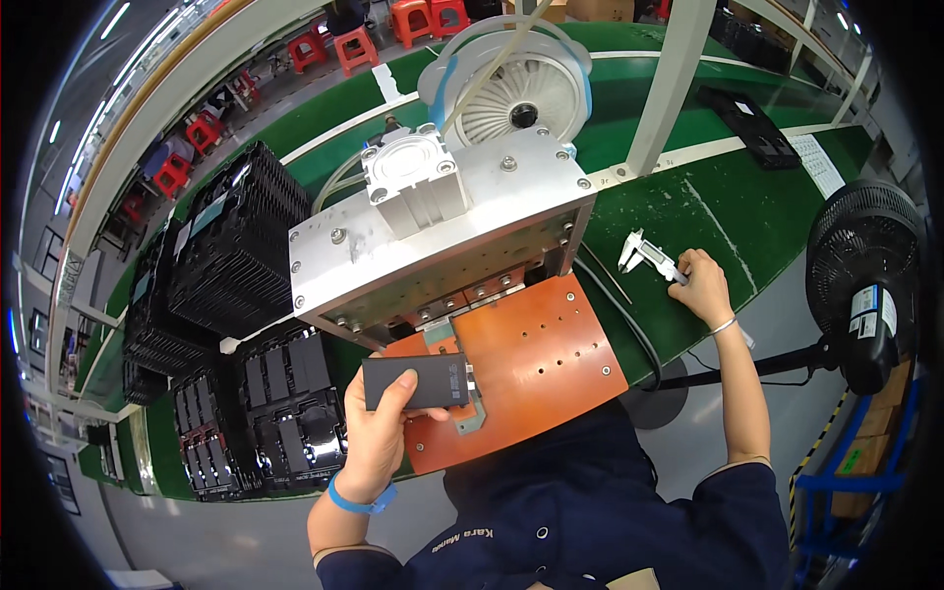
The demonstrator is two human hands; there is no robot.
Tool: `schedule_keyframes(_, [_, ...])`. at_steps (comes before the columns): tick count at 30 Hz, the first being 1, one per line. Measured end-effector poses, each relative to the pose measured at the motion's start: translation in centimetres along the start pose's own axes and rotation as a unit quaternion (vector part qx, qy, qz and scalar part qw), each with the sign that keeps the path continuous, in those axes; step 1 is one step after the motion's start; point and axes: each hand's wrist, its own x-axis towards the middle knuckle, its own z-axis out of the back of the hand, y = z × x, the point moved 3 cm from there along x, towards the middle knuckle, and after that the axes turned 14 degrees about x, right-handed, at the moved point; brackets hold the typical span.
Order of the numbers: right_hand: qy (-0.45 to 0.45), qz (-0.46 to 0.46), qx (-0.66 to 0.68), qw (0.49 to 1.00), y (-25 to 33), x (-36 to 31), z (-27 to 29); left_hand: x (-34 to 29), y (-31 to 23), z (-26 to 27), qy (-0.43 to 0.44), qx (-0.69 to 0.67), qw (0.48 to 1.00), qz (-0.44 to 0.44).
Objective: Assembling electronic modules and measuring components with a digital caliper.
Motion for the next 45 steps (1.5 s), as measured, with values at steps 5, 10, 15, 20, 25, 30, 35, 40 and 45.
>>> schedule_keyframes(5, [-0.104,0.009,0.164,0.981,0.9,-2.2,1.8,-0.3,-0.1,-0.7,0.007,0.023,1.000,-0.011])
schedule_keyframes(10, [-0.088,0.014,0.385,0.918,9.6,-5.6,3.9,-0.2,0.5,-1.1,0.051,-0.001,0.999,0.004])
schedule_keyframes(15, [-0.025,0.206,0.316,0.926,17.5,-6.6,2.9,-0.3,0.1,-1.8,0.033,0.003,0.999,0.011])
schedule_keyframes(20, [-0.016,0.295,0.289,0.911,20.0,-6.2,1.8,-0.3,0.3,-1.6,0.041,0.001,0.999,0.014])
schedule_keyframes(25, [-0.020,0.311,0.298,0.902,20.1,-6.1,1.1,-0.2,0.3,-1.7,0.041,-0.002,0.999,0.013])
schedule_keyframes(30, [-0.020,0.322,0.297,0.898,20.2,-6.0,0.8,-0.2,0.2,-1.4,0.072,-0.011,0.997,0.014])
schedule_keyframes(35, [-0.023,0.330,0.299,0.895,20.2,-5.9,0.6,-0.3,0.4,-1.2,0.065,-0.014,0.998,0.020])
schedule_keyframes(40, [-0.032,0.344,0.290,0.893,20.0,-5.8,0.5,-0.1,0.3,-1.3,0.066,-0.014,0.997,0.023])
schedule_keyframes(45, [-0.034,0.349,0.289,0.891,20.2,-5.8,0.6,-0.1,0.3,-1.2,0.070,-0.009,0.997,0.017])
